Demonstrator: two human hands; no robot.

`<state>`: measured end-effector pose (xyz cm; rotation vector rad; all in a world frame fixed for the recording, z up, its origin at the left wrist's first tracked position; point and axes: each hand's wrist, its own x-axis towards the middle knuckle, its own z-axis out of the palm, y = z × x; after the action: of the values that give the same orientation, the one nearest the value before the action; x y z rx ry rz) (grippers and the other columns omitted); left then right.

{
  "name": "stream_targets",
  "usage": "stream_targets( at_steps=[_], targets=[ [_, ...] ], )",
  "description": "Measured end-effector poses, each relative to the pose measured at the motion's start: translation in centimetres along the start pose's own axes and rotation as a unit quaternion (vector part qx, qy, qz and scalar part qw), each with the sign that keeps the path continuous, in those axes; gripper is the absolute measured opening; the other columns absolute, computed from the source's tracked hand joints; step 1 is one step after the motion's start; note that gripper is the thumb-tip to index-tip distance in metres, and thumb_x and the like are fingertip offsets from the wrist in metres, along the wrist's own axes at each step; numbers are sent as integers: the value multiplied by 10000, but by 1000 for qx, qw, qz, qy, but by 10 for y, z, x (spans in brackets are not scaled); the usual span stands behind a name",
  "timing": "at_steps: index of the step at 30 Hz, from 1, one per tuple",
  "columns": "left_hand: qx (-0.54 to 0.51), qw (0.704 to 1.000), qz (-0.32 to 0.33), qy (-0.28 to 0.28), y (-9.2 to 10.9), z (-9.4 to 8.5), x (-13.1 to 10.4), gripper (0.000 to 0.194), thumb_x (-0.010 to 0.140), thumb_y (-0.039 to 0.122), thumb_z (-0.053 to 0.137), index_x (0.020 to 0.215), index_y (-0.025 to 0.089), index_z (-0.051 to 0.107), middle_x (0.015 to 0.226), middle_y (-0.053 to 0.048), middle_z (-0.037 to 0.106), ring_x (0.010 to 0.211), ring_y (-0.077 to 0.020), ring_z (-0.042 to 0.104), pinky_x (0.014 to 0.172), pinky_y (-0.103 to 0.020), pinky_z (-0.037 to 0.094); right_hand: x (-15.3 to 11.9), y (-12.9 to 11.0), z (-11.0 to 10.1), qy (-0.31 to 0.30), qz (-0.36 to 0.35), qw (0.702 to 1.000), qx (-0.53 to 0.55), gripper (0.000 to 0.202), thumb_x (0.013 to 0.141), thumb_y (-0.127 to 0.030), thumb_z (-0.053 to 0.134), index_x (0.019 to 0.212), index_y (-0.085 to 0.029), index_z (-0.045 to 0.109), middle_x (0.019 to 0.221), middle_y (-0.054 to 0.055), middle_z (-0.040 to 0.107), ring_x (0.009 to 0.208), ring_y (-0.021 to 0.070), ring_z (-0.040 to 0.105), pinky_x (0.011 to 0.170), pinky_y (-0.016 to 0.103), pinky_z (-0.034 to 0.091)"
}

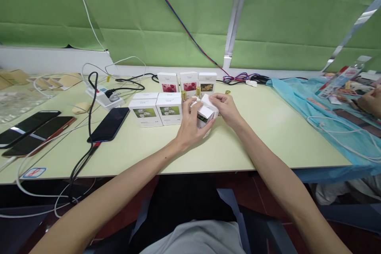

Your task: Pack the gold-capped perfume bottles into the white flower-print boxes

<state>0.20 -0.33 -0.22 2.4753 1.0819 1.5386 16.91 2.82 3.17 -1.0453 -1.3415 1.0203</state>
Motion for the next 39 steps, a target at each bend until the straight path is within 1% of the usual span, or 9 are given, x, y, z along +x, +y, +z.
stream_targets(
  at_steps=[4,7,10,15,19,26,31,37,39],
  targets=[
    [-2,1000,13,3,0,0,0,516,871,387,729,1282,269,440,1377,-152,377,1394,-318,410,1120,-532,442,0,-3,0,14,-27,999,-11,421,719,-608,704,781,-200,618,718,18,605,625,143,508,554,270,416],
    [-6,1000,18,9,-1,1,0,535,854,396,755,1276,272,449,1365,-144,377,1385,-317,416,1126,-526,440,0,-4,0,22,-39,999,-26,452,728,-654,680,773,-211,605,720,17,605,652,152,517,597,283,428],
    [0,1000,15,13,-3,1,-1,577,834,443,779,1278,280,447,1363,-139,375,1376,-319,424,1117,-526,451,0,-6,0,17,-32,999,-14,466,711,-667,696,746,-211,607,720,15,602,659,152,516,601,284,416],
    [-2,1000,9,30,-4,1,-1,587,815,481,791,1263,272,475,1339,-133,394,1357,-315,437,1105,-512,461,-1,-9,-1,-13,-25,999,28,430,690,-614,746,742,-201,640,723,4,598,658,140,512,597,276,407],
    [-12,999,-13,39,-4,1,0,604,784,521,806,1245,277,502,1337,-118,405,1342,-313,449,1090,-510,471,-2,-9,0,-41,-43,997,50,398,682,-568,791,756,-194,677,776,4,649,707,141,547,643,270,434],
    [-8,999,-23,43,-4,1,0,576,793,441,822,1244,276,503,1325,-107,400,1323,-306,466,1076,-505,487,-2,-4,-1,-61,-48,995,59,380,684,-502,833,882,-187,754,830,12,711,722,142,580,658,268,448],
    [1,999,-17,51,-5,1,0,566,788,404,834,1231,270,509,1305,-104,400,1301,-299,472,1062,-497,498,2,1,-1,-32,-62,996,53,354,682,-496,828,846,-188,767,848,24,724,752,155,596,656,269,459],
    [21,998,7,59,-9,3,-1,565,788,402,832,1233,271,510,1292,-104,400,1254,-293,489,1031,-506,514,1,2,-1,-3,-81,996,41,337,718,-507,806,777,-177,772,729,21,681,674,141,546,587,264,420],
    [23,998,11,60,-10,4,-1,553,799,382,823,1239,271,506,1288,-103,397,1239,-287,492,1019,-503,521,1,2,-1,2,-87,995,39,342,728,-514,800,766,-175,769,726,20,667,665,135,530,574,261,407]
  ],
)
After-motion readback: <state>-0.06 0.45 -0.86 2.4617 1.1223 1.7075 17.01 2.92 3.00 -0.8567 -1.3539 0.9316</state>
